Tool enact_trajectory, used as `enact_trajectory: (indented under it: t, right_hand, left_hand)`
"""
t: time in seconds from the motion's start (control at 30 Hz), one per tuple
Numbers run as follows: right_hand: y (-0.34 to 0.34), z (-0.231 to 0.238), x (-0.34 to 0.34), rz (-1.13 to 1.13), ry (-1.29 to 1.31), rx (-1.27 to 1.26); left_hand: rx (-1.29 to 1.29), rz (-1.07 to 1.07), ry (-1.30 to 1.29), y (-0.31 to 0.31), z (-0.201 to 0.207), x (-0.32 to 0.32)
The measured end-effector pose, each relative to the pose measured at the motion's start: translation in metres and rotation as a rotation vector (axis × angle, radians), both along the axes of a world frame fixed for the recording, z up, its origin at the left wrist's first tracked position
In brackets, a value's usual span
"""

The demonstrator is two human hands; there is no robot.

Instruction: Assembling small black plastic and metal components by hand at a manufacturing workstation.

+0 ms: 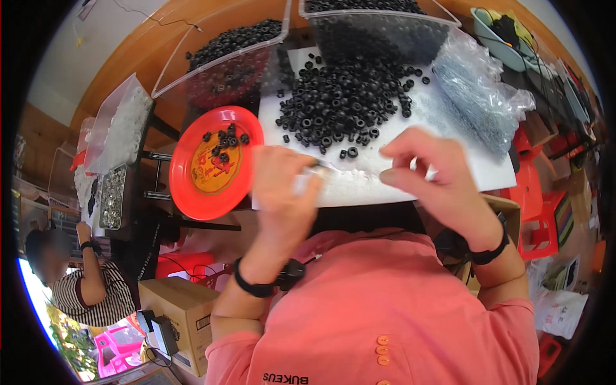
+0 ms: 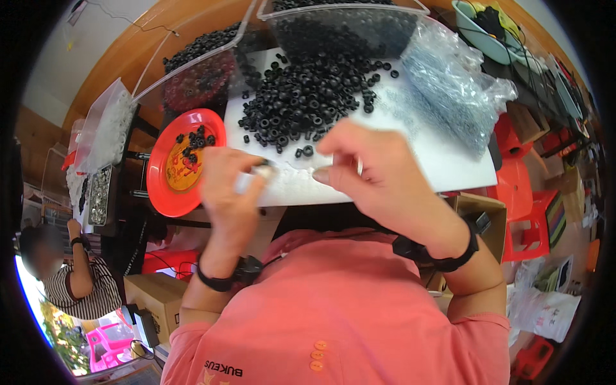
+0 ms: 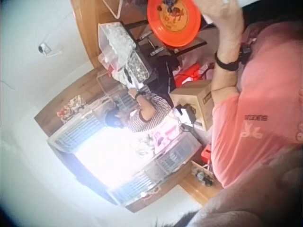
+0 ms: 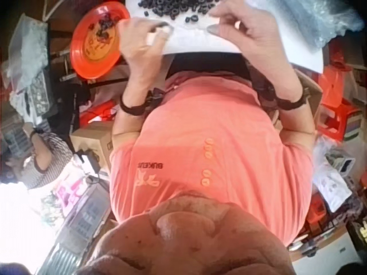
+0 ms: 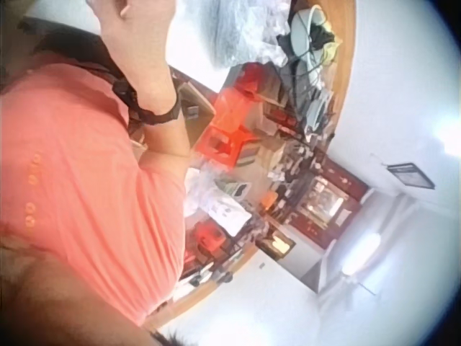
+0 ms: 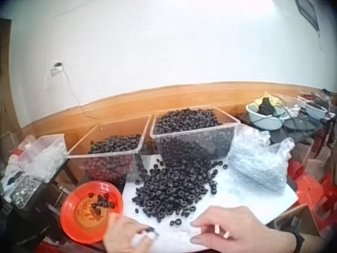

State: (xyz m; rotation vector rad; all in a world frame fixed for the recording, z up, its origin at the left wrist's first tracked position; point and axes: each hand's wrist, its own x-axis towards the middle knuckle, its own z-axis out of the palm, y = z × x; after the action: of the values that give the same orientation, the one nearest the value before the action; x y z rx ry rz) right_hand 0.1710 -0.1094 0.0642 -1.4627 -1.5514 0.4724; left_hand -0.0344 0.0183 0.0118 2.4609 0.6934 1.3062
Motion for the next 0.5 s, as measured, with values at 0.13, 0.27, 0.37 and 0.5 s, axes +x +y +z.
enact_trajectory:
  t: [0.13, 0.27, 0.37, 0.5]
  right_hand:
    - [-0.032, 0.063, 0.026, 0.019, 0.014, 0.383]
    - [-0.044, 0.089, 0.051, 0.25, -0.128, 0.467]
    - [-0.042, 0.088, 0.046, 0.21, -0.134, 0.484]
    - [-0.044, 0.095, 0.057, 0.13, -0.213, 0.538]
  left_hand:
    - [-0.068, 0.283, 0.049, 0.046, 0.005, -0.046]
    - [-0.022, 0.519, 0.329, 0.079, -0.005, -0.066]
    - [0.078, 0.387, 0.136, 0.054, 0.016, -0.046]
    - [-0.551, -0.555, -0.069, -0.01, 0.084, -0.008]
